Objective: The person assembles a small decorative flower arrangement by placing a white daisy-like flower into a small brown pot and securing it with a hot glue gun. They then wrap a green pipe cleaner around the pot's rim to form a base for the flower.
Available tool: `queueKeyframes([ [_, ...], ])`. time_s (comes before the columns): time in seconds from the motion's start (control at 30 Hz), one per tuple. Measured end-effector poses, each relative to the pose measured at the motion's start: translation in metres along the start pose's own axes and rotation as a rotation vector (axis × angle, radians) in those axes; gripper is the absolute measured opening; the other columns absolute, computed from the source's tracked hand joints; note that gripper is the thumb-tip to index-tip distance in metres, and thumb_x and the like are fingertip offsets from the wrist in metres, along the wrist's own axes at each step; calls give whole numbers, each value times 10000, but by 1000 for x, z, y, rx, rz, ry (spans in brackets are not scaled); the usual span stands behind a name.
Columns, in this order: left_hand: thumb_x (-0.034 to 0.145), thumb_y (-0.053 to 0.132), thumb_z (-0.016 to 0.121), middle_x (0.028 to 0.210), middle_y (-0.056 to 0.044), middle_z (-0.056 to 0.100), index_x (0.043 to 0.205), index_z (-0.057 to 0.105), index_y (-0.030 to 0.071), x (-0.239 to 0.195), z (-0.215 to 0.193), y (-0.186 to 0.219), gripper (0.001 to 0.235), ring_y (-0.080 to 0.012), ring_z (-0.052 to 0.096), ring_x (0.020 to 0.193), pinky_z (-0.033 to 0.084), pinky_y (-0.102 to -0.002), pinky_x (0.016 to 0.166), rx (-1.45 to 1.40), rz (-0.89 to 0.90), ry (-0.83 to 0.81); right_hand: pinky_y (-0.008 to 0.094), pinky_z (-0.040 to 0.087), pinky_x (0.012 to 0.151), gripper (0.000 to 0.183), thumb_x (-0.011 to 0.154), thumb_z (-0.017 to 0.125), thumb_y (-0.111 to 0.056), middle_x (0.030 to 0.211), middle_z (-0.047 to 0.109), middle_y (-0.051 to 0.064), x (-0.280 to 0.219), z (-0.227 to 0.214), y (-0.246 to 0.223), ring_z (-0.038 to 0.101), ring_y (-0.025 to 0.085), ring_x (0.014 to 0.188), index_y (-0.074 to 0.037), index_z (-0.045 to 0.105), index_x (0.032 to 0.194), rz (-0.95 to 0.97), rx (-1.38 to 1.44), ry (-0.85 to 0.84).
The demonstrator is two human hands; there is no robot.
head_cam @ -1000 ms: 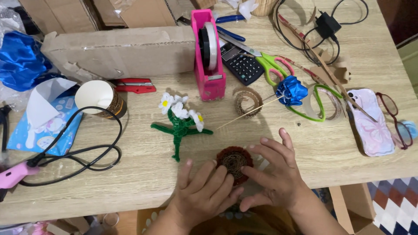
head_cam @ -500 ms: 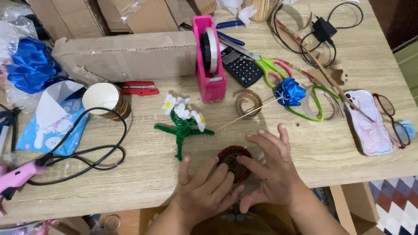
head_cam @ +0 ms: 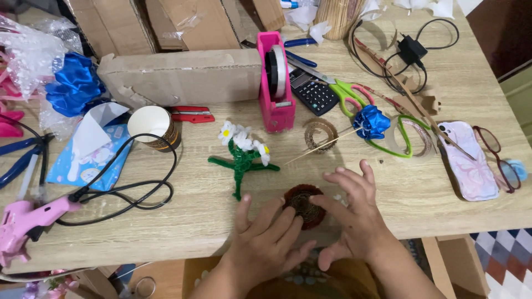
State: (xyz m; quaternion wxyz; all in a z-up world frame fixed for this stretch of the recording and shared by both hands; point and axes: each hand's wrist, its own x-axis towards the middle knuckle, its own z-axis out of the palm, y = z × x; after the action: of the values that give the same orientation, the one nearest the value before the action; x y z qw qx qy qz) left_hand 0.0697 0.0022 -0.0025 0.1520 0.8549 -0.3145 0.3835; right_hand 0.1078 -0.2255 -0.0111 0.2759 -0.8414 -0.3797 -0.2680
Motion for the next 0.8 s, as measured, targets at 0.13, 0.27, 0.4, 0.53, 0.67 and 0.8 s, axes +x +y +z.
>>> queueKeyframes([
  [0.13, 1015, 422, 650, 1034, 31, 690, 962, 691, 219, -9, 1, 3, 213, -193, 671, 1043, 305, -540, 1109, 53, 22, 26, 656, 142, 1291, 1014, 715, 316, -930, 1422, 481, 158, -9, -12, 1, 416, 325, 1396, -119, 696, 1190, 73, 24, -30],
  [0.27, 1044, 347, 633, 1043, 57, 696, 976, 690, 252, -15, 5, 6, 130, -156, 679, 1033, 284, -524, 1160, 86, 25, 48, 659, 130, 1291, 1008, 663, 384, -963, 1455, 451, 129, -13, -10, 1, 357, 306, 1437, -174, 708, 1198, 23, 28, -48],
  [0.4, 1062, 311, 610, 1050, 69, 698, 960, 671, 261, -15, 6, 10, 129, -150, 693, 1059, 289, -506, 1159, 120, 31, 46, 672, 101, 1233, 916, 752, 355, -944, 1384, 529, 189, 6, -10, -13, 350, 328, 1406, -180, 738, 1082, -55, -75, -100],
  [0.53, 1067, 318, 583, 1051, 70, 686, 967, 673, 256, -13, 5, 10, 148, -142, 683, 1049, 279, -498, 1160, 142, 34, 41, 680, 119, 1224, 927, 738, 351, -955, 1347, 534, 179, 6, -11, -11, 384, 334, 1379, -180, 726, 1083, -52, -83, -88],
  [0.67, 1032, 390, 615, 1113, 20, 702, 1063, 700, 231, -17, 2, 6, 183, -197, 683, 1057, 264, -543, 1149, -10, -26, 28, 661, 116, 1263, 1019, 674, 362, -969, 1410, 481, 159, -5, -12, -3, 363, 325, 1415, -151, 710, 1172, -7, -23, -59],
  [0.8, 959, 322, 645, 967, -79, 638, 980, 701, 136, -25, 1, -10, 196, -236, 502, 754, 380, -366, 665, -55, -361, 78, 701, 119, 1285, 1118, 594, 319, -952, 1476, 422, 143, -17, -16, 4, 361, 320, 1427, -123, 690, 1246, 80, 0, -84],
])
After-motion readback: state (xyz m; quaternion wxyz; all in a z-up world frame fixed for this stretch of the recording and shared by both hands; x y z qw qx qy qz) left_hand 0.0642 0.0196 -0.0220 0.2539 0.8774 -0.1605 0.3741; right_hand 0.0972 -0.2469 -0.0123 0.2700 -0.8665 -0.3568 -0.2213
